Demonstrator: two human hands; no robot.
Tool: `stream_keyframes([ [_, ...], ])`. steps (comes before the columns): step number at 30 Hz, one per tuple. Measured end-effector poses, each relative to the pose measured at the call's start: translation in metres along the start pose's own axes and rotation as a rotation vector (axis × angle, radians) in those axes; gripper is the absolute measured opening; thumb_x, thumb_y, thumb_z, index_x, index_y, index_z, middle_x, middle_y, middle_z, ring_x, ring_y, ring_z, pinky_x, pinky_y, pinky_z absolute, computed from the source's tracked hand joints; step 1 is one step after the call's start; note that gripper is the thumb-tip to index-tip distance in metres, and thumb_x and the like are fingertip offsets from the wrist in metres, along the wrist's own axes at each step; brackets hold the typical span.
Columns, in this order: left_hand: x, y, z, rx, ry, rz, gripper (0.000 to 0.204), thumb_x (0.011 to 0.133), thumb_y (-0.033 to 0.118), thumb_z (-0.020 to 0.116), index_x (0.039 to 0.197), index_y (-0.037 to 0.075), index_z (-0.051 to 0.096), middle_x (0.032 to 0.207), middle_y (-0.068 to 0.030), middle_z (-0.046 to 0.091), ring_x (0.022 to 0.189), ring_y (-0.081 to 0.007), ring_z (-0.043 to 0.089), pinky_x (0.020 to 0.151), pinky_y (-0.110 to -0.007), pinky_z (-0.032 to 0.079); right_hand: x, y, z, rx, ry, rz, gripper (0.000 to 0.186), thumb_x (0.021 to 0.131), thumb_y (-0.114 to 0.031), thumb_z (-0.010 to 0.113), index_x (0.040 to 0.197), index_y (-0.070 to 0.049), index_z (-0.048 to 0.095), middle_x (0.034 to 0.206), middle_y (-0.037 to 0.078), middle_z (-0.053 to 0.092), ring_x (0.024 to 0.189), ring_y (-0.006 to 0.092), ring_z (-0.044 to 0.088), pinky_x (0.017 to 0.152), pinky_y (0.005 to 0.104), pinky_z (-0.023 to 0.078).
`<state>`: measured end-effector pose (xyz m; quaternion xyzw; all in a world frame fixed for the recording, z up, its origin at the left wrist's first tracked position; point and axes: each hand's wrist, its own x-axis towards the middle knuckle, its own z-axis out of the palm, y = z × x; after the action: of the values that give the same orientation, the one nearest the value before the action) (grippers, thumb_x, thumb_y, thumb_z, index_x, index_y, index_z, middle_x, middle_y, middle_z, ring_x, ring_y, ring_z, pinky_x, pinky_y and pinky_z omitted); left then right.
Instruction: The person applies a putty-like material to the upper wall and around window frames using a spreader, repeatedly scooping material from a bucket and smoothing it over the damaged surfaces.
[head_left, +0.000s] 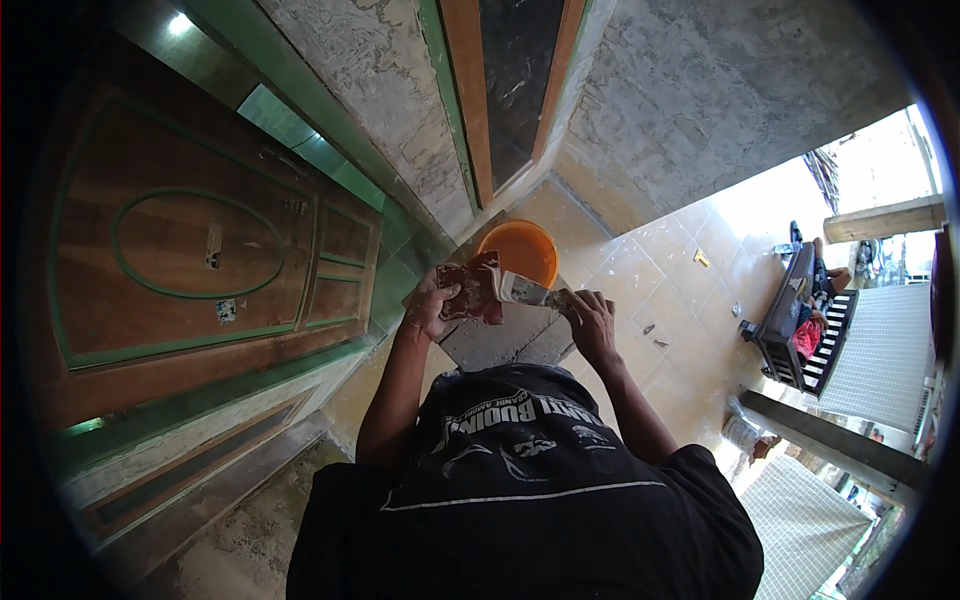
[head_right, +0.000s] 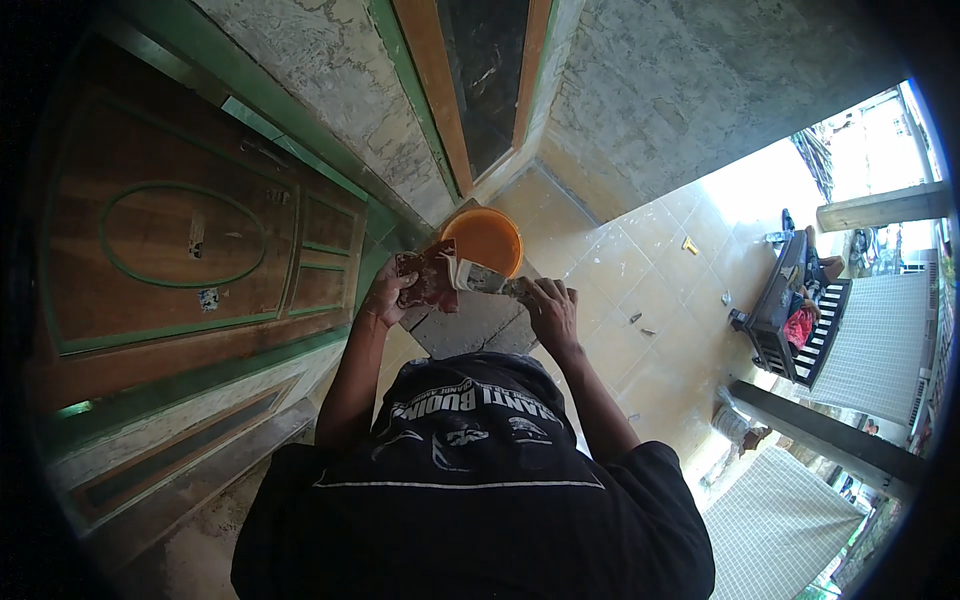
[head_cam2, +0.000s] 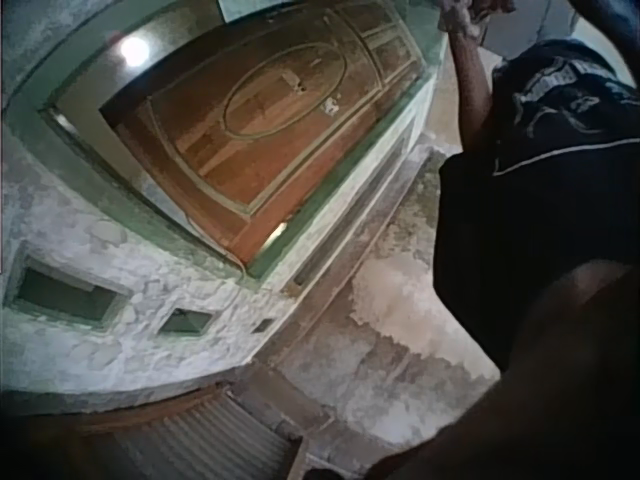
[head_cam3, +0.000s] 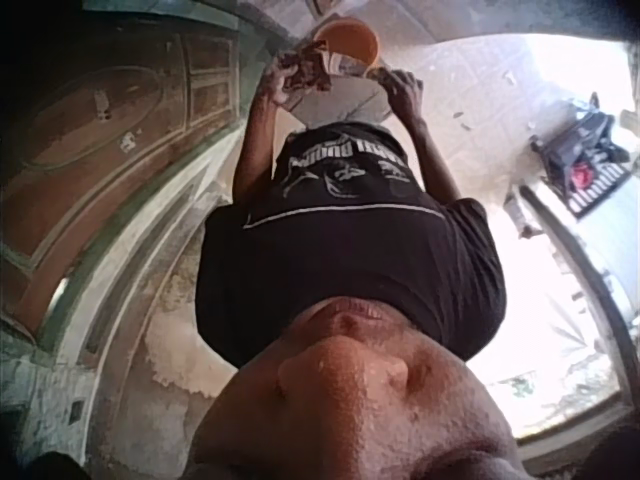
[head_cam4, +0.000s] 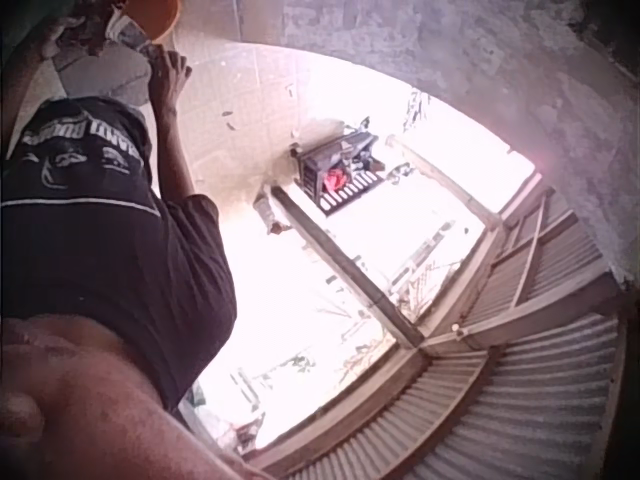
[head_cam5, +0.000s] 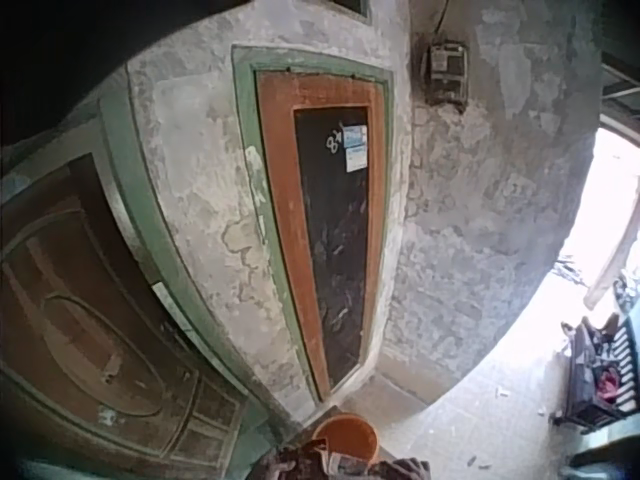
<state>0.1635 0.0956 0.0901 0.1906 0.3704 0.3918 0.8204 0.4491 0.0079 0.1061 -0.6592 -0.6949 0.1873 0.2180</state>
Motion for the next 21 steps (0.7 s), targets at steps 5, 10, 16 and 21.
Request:
stream_keyframes([
  [5, -0.005, 0.01, 0.001, -0.045, 0.043, 0.016, 0.028, 0.077, -0.003, 0.051, 0.105, 0.003, 0.048, 0.095, -0.0108, 0.059, 0.082, -0.0222, 0.063, 0.071, -0.038, 0.056, -0.006, 0.005, -0.016, 0.073, 0.016, 0.118, 0.032, 0.079, -0.013, 0.061, 0.111, -0.008, 0.059, 0.096, 0.009, 0.06, 0.091, 0.0255, 0.055, 0.075, 0.0359, 0.04],
  [10, -0.007, 0.021, 0.018, 0.016, 0.02, -0.004, 0.029, 0.075, 0.001, 0.054, 0.104, 0.005, 0.05, 0.096, -0.0072, 0.059, 0.083, -0.019, 0.062, 0.071, -0.033, 0.055, 0.004, -0.009, -0.043, 1.2, -0.327, 0.358, 0.047, 0.095, -0.043, 0.037, 0.085, -0.001, 0.056, 0.058, 0.001, 0.048, 0.043, 0.0073, 0.044, 0.037, 0.0222, 0.035],
  [16, -0.003, 0.028, 0.039, 0.086, -0.186, -0.071, 0.029, 0.075, 0.002, 0.056, 0.104, 0.003, 0.05, 0.096, -0.0073, 0.059, 0.083, -0.0163, 0.061, 0.069, -0.028, 0.053, 0.015, -0.021, -0.032, 1.038, -0.57, 0.448, 0.045, 0.094, -0.04, 0.039, 0.079, -0.001, 0.056, 0.056, 0.0, 0.048, 0.043, 0.0092, 0.044, 0.038, 0.024, 0.035],
  [21, -0.008, 0.04, 0.048, 0.039, -0.164, -0.034, 0.027, 0.077, 0.001, 0.057, 0.103, 0.004, 0.05, 0.094, -0.0069, 0.059, 0.082, -0.0153, 0.061, 0.068, -0.027, 0.052, 0.013, -0.009, -0.041, 0.827, -0.559, 0.398, 0.055, 0.091, -0.051, 0.041, 0.077, -0.001, 0.057, 0.053, -0.001, 0.045, 0.043, 0.0083, 0.043, 0.037, 0.024, 0.034],
])
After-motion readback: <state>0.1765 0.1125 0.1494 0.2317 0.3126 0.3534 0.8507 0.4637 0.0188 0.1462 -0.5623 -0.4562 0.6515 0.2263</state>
